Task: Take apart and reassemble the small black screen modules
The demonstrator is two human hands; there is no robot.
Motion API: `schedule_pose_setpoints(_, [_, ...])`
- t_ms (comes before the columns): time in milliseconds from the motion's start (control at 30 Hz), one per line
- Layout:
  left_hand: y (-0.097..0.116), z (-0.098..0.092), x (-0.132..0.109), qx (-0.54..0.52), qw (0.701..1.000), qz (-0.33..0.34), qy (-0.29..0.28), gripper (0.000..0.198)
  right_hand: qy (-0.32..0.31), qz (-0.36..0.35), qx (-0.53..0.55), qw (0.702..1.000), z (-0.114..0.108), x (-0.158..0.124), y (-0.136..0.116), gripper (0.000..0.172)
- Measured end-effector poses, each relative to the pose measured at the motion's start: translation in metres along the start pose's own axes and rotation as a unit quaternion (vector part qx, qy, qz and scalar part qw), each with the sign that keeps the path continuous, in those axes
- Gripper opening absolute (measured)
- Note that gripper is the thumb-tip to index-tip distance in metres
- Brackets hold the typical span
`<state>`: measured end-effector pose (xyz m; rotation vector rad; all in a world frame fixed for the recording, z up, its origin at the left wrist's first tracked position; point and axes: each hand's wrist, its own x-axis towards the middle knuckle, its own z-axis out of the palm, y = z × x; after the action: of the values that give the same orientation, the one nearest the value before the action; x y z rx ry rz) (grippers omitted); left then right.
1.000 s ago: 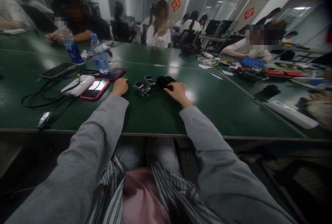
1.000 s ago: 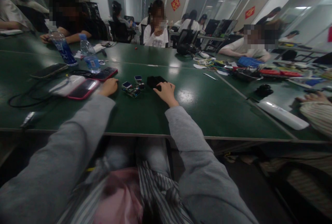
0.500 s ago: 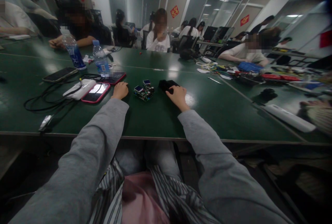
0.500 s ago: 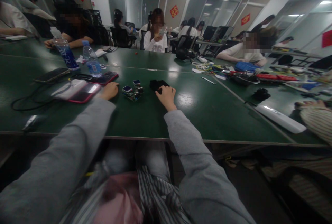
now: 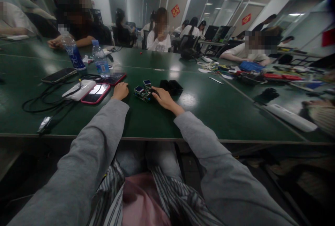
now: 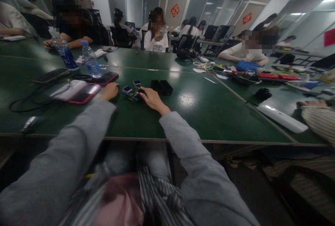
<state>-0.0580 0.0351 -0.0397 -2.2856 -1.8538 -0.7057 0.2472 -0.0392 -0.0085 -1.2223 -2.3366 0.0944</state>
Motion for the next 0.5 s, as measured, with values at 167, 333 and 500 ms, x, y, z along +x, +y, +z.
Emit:
schedule_pose_setpoints(167, [0.001, 0.000, 0.000, 0.001, 1.000, -0.024, -0.010, 0.043, 0.034, 0.024, -0.025, 0.999, -0.005, -0.002, 0.001, 0.066])
schedule_pose_setpoints(333, [0.001, 0.002, 0.001, -0.002, 1.000, -0.026, -0.003, 0.042, 0.094, 0.083, -0.085, 0.988, -0.012, -0.002, 0.001, 0.061])
schedule_pose_setpoints(500, [0.000, 0.001, 0.001, 0.005, 1.000, -0.024, -0.012, 0.042, 0.099, 0.039, -0.070, 0.992, -0.006, -0.004, 0.007, 0.050])
